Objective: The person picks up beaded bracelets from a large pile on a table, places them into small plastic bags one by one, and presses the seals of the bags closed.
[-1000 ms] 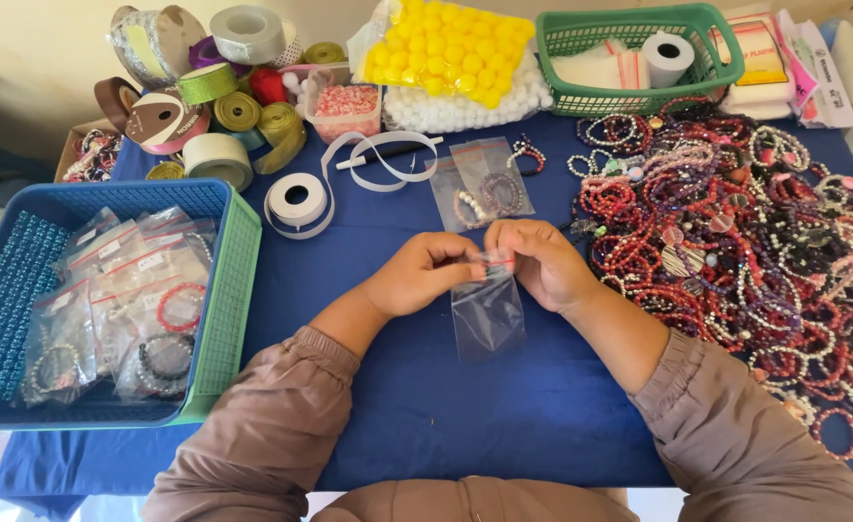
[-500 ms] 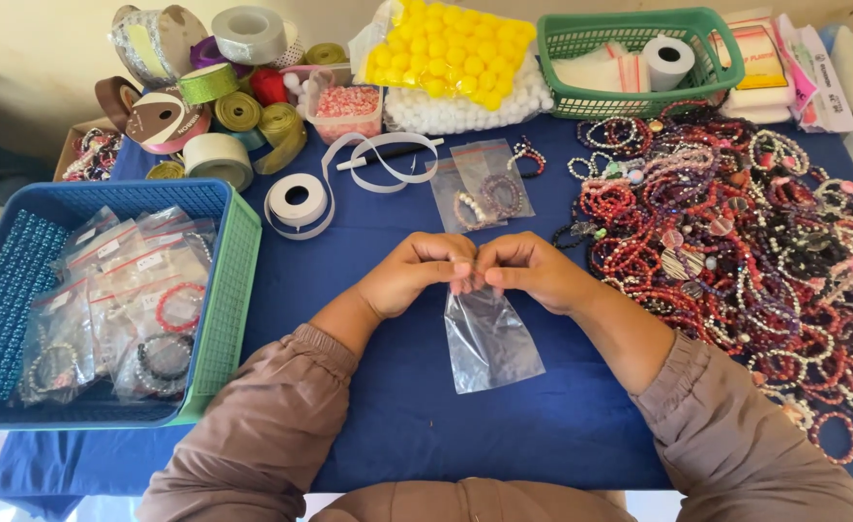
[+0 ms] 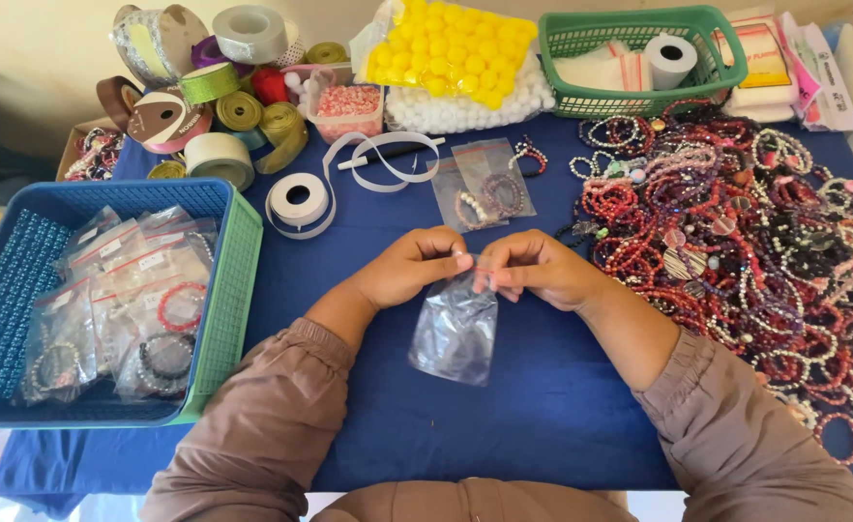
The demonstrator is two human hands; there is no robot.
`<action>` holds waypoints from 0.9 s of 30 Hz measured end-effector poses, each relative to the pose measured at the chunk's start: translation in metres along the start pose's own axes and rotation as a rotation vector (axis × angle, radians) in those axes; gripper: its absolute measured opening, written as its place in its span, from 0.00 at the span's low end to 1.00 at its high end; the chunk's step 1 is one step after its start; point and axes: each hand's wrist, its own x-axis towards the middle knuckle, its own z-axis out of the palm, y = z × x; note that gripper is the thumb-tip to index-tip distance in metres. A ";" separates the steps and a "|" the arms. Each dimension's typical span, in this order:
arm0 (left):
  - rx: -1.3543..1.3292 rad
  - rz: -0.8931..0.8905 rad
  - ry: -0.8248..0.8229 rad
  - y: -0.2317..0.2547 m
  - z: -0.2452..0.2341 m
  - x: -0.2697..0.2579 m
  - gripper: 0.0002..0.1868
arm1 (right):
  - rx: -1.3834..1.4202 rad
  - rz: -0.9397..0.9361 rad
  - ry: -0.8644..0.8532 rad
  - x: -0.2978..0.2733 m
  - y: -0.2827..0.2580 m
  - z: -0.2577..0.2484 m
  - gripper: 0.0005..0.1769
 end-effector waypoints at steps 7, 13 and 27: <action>-0.070 0.198 0.024 0.024 0.007 -0.002 0.09 | -0.111 0.013 0.127 0.003 0.009 -0.003 0.06; 0.483 0.222 0.253 0.057 0.013 -0.012 0.46 | -0.601 -0.248 0.427 0.008 0.004 0.014 0.08; 0.980 0.269 0.478 0.056 0.011 -0.010 0.24 | -0.627 -0.292 0.512 0.007 0.002 0.014 0.10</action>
